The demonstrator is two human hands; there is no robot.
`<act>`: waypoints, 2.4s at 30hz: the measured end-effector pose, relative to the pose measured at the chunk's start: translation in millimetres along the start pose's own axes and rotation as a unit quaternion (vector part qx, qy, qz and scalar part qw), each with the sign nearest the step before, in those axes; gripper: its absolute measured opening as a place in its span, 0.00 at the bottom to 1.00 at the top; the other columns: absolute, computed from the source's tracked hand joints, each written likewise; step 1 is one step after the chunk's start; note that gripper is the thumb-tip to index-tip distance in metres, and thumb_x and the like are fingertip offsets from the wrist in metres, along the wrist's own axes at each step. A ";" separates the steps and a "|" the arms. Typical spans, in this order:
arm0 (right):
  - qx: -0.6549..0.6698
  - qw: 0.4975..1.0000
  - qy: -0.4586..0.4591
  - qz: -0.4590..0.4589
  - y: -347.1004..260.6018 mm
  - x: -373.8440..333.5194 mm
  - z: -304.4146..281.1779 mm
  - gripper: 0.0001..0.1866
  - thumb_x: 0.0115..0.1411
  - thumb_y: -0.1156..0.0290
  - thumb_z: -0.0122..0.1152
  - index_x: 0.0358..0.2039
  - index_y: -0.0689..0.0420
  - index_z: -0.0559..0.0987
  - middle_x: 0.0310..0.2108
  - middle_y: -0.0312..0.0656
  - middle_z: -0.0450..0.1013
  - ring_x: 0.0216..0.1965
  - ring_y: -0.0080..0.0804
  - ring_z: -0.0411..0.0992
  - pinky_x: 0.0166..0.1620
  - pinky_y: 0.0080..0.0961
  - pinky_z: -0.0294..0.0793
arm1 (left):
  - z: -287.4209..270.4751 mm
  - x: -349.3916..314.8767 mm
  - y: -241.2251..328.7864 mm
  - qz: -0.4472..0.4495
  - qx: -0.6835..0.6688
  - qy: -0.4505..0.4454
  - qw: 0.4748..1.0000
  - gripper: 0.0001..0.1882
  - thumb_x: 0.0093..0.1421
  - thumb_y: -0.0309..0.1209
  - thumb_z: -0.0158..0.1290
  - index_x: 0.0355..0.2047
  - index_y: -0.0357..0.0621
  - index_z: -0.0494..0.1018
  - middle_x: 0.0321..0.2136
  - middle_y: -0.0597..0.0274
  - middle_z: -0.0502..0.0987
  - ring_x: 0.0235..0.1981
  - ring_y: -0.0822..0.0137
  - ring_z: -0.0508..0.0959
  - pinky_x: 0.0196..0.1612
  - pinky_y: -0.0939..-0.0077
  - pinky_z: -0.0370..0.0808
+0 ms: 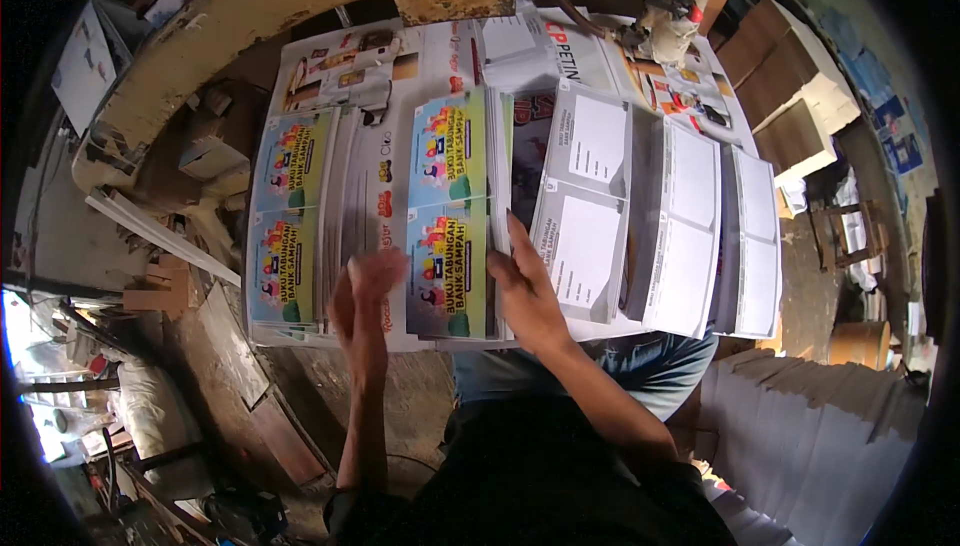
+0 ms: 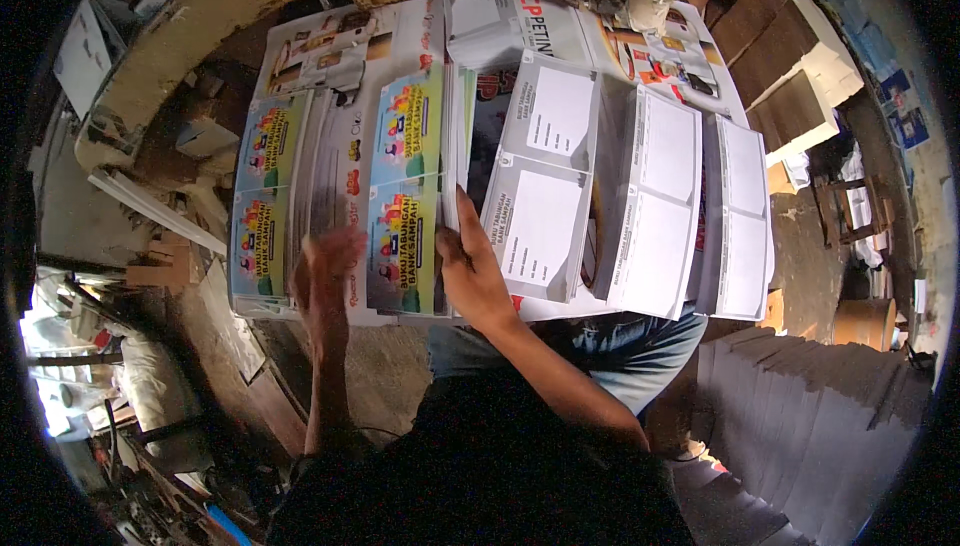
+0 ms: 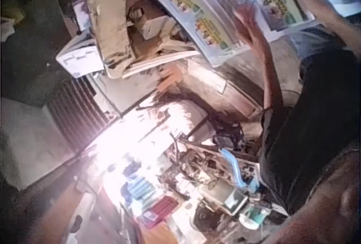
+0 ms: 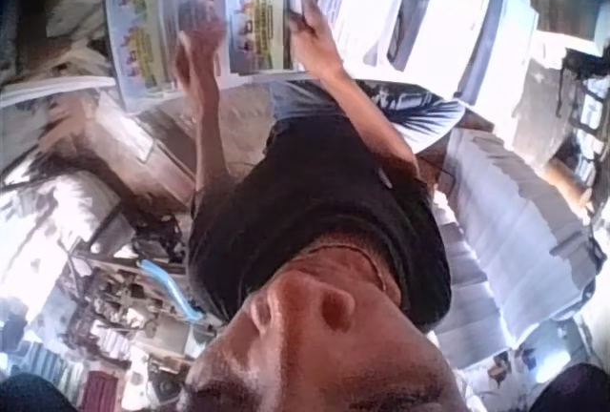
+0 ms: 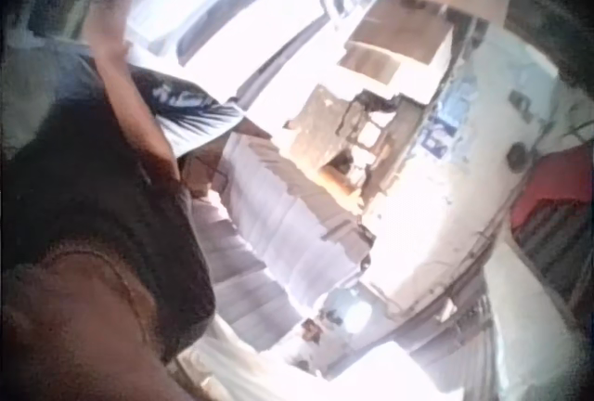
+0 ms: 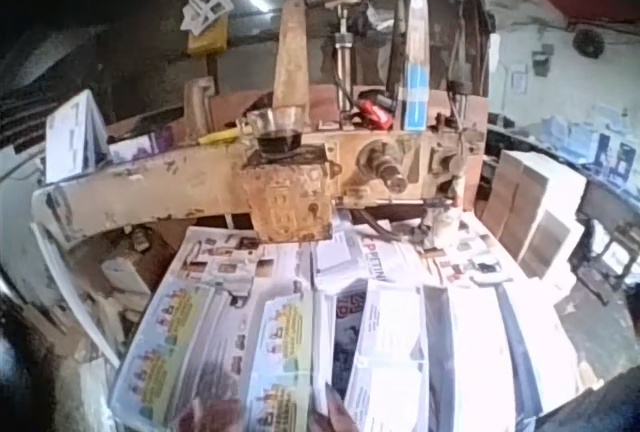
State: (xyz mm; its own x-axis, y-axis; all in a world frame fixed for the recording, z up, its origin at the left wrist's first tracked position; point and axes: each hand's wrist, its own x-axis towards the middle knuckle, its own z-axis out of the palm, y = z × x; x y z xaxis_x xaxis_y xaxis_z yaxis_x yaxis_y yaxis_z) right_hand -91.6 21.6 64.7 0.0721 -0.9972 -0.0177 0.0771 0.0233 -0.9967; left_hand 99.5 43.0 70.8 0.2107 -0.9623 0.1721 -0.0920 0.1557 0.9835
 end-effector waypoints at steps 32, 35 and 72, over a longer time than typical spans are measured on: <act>-0.169 0.963 -0.171 -0.125 26.4 -87.1 -29.4 0.49 0.54 0.75 0.66 0.64 0.68 0.40 0.54 0.56 0.56 0.57 0.48 0.59 0.60 0.39 0.59 | 14.4 -7.1 -11.7 -0.164 0.042 0.004 0.986 0.27 0.66 0.44 0.47 0.56 0.34 0.68 0.55 0.47 0.70 0.58 0.58 0.68 0.60 0.65 0.64; -0.076 0.973 -0.199 -0.090 37.1 -80.4 -28.1 0.57 0.51 0.73 0.70 0.65 0.67 0.34 0.60 0.57 0.48 0.64 0.49 0.50 0.64 0.39 0.52 | 26.3 -16.5 -16.4 -0.129 0.062 -0.028 0.989 0.29 0.65 0.40 0.48 0.61 0.35 0.61 0.53 0.46 0.70 0.55 0.58 0.68 0.59 0.66 0.62; -0.421 0.825 0.377 -0.001 -21.4 -100.0 -402.0 0.22 0.51 0.67 0.70 0.46 0.60 0.80 0.40 0.55 0.77 0.39 0.44 0.77 0.43 0.34 0.76 | 290.8 -44.7 38.9 0.320 0.256 -0.448 0.795 0.30 0.41 0.39 0.70 0.39 0.38 0.69 0.34 0.51 0.70 0.36 0.49 0.73 0.42 0.59 0.72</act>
State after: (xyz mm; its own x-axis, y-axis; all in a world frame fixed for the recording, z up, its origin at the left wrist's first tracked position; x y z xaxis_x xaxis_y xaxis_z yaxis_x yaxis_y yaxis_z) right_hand -500.2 92.5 56.3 -0.5917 -0.7645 0.2559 -0.6637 0.2817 -0.6930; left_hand -196.5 27.2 85.1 -0.7948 -0.5307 0.2944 -0.3332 0.7870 0.5193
